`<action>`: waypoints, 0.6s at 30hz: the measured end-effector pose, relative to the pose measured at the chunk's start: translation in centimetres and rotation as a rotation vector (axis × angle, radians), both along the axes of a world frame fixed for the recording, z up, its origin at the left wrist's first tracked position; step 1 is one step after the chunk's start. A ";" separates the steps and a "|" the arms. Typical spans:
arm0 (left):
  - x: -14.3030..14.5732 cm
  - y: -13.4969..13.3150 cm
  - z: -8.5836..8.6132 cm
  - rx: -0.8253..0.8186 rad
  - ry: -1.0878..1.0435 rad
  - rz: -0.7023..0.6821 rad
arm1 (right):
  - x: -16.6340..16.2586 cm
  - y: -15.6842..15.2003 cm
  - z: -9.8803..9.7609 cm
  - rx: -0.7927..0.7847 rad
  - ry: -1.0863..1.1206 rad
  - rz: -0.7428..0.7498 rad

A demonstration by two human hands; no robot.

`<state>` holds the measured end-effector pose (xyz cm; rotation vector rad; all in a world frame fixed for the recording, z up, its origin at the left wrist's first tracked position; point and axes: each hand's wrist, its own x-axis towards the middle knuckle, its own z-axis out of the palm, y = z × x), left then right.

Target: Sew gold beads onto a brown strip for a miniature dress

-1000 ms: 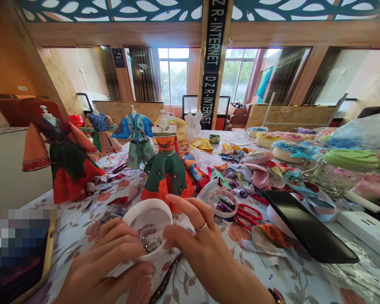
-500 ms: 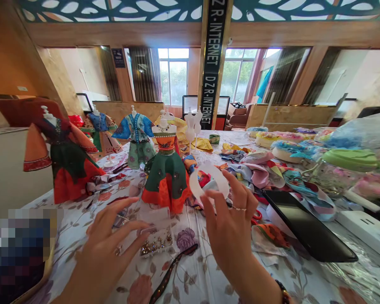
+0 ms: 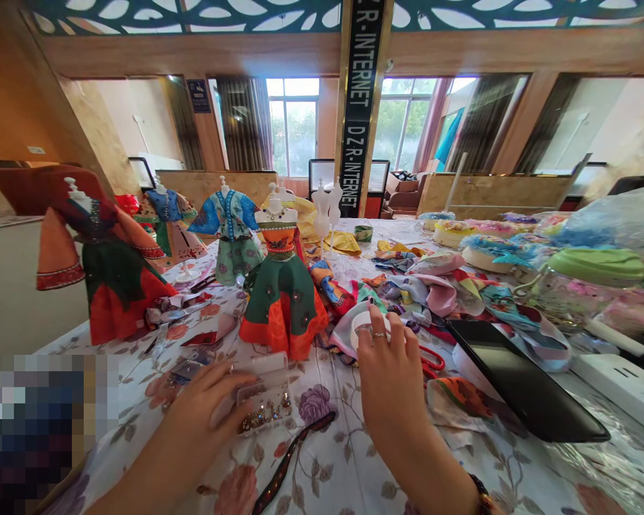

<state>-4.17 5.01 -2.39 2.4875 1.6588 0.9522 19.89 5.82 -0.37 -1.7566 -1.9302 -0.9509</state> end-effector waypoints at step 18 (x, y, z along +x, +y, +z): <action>0.9 -1.1 2.0 0.164 -0.175 -0.191 | -3.8 -2.4 -1.4 -0.545 0.807 0.630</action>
